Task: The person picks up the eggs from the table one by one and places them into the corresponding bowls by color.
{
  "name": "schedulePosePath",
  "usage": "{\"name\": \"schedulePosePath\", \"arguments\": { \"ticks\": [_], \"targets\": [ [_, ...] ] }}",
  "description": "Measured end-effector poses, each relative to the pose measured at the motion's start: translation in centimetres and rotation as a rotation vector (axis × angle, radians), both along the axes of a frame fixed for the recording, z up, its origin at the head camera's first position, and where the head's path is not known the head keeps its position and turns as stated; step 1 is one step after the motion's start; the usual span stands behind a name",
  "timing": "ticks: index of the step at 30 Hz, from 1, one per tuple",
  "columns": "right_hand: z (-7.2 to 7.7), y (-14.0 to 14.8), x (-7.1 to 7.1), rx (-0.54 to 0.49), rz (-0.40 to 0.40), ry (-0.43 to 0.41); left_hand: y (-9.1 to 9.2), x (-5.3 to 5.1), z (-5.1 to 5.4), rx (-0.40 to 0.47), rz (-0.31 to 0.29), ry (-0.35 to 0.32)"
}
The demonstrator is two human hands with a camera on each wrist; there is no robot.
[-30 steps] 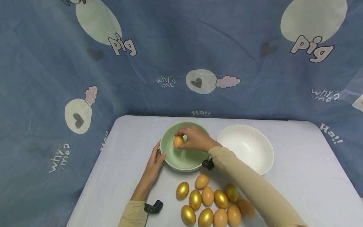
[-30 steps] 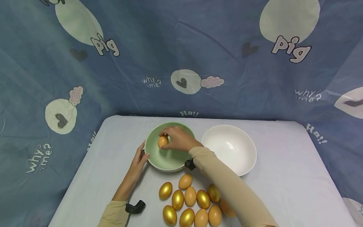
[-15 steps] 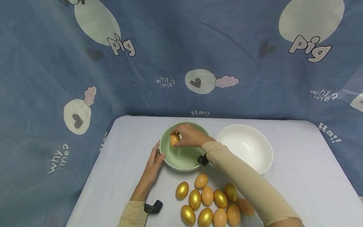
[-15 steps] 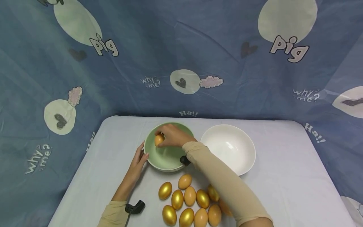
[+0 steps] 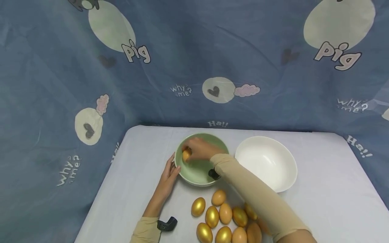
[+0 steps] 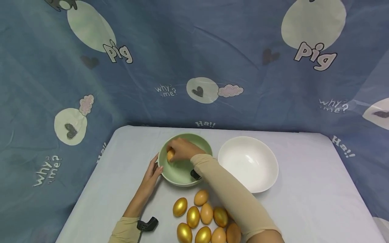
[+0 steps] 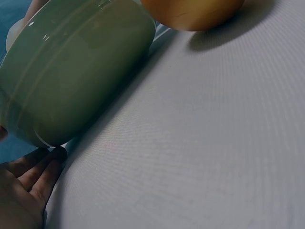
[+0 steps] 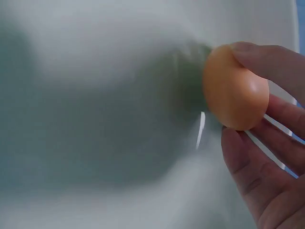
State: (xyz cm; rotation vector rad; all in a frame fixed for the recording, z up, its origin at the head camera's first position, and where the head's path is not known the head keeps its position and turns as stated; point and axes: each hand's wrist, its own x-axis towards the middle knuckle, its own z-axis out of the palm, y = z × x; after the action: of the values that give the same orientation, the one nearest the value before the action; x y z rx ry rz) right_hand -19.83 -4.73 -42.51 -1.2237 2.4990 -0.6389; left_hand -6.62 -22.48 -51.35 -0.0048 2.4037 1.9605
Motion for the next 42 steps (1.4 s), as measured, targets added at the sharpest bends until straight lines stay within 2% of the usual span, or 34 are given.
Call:
{"name": "schedulePosePath", "arguments": {
  "ticks": [8, 13, 21, 25, 29, 34, 42],
  "targets": [
    [-0.3, -0.5, 0.1, 0.038, 0.002, 0.01, 0.1, -0.1, 0.2, -0.019, 0.002, 0.01],
    [-0.4, -0.6, 0.1, 0.062, 0.009, 0.001, 0.0, 0.1, 0.1, -0.013, 0.005, -0.01],
    [0.1, -0.4, 0.1, 0.026, 0.03, -0.004, 0.0, 0.1, 0.0, -0.012, 0.008, 0.003],
    [1.3, 0.4, -0.2, -0.051, 0.016, 0.006, 0.0, 0.1, 0.0, -0.009, -0.005, 0.01],
    [3.6, 1.8, -0.3, -0.106, -0.022, -0.022, 0.0, 0.0, 0.0, -0.008, -0.004, 0.014],
    [6.1, 3.8, -0.1, -0.167, -0.058, -0.061, 0.0, -0.2, -0.3, 0.032, -0.011, 0.049],
    [7.3, 7.0, 1.6, -0.232, -0.066, -0.042, 0.0, -0.1, -0.2, 0.024, -0.02, 0.066]
  ]
}}
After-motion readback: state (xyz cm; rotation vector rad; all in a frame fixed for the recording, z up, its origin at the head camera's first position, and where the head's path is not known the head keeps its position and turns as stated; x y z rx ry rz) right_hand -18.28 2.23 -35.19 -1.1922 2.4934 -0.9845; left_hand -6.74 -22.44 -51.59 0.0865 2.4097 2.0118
